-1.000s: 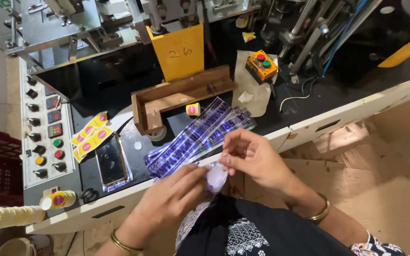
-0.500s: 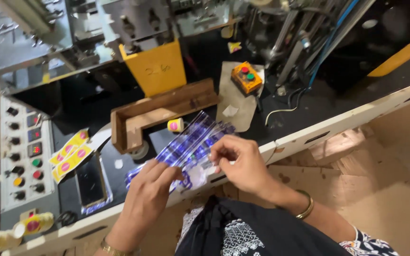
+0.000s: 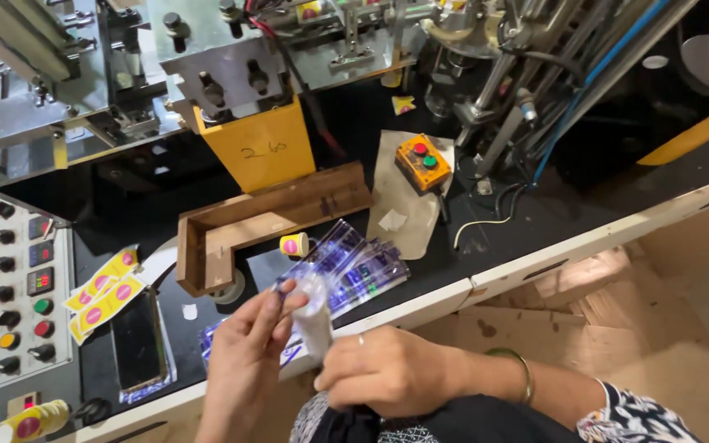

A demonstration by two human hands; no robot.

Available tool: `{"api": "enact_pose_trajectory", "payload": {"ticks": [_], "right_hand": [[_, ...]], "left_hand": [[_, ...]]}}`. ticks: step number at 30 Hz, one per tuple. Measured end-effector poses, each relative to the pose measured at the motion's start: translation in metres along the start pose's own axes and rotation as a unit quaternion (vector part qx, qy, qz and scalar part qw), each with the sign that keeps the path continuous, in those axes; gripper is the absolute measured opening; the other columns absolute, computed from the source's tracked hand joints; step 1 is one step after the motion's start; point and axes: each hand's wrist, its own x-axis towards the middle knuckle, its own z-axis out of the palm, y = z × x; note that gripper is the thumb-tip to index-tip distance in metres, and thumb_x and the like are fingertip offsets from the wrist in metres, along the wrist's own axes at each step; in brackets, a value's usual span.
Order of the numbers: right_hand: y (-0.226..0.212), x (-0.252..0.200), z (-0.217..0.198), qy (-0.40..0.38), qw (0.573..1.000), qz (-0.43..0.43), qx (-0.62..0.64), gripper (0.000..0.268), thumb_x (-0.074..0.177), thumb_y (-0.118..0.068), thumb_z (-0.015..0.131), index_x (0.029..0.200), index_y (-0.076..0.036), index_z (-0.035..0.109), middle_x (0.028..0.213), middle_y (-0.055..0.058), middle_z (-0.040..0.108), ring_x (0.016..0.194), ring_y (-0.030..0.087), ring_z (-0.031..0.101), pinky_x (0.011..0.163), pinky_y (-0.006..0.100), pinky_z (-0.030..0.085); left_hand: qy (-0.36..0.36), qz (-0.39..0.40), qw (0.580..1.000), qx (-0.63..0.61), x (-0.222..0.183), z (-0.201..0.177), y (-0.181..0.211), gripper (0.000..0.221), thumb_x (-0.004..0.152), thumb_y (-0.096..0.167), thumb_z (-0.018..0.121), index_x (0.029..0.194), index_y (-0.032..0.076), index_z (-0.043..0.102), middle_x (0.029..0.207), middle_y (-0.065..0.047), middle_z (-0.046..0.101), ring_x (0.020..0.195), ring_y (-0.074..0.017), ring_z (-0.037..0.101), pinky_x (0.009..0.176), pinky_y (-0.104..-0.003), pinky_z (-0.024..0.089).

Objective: The person is manually packaging stacks of yellow and white paper cups into clear plastic sleeves at an industrial workstation.

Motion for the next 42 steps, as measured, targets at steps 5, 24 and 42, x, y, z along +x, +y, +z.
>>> {"api": "enact_pose_trajectory", "payload": {"ticks": [5,24,42], "right_hand": [[0.003,0.044,-0.003,0.203,0.961,0.151,-0.114,0.022,0.088,-0.004,0.074,0.109,-0.004,0.066,0.112,0.011,0.067,0.105,0.031,0.068,0.090,0.038,0.055],[0.021,0.045,0.025,0.350,0.798,0.491,0.027,0.018,0.086,-0.002,0.075,0.103,-0.001,0.081,0.092,0.005,0.075,0.077,0.008,0.067,0.063,0.024,0.052],[0.027,0.058,-0.005,0.269,0.914,0.289,-0.092,0.013,0.081,0.002,0.082,0.093,0.000,0.076,0.092,0.007,0.075,0.080,0.018,0.076,0.070,0.027,0.060]], "left_hand": [[-0.057,0.158,0.951,0.261,0.015,-0.001,0.010,0.026,0.098,0.014,0.063,0.113,-0.005,0.074,0.081,-0.003,0.072,0.068,-0.0069,0.050,0.062,-0.023,0.044],[-0.355,0.082,0.869,0.336,0.082,-0.039,0.050,0.020,0.102,0.011,0.063,0.097,-0.005,0.073,0.085,-0.006,0.074,0.074,-0.0129,0.059,0.069,-0.027,0.050],[-0.175,0.435,0.718,0.515,0.045,0.038,0.037,0.031,0.080,-0.006,0.064,0.110,0.000,0.070,0.091,-0.016,0.070,0.088,-0.0364,0.067,0.076,-0.041,0.054]]}}
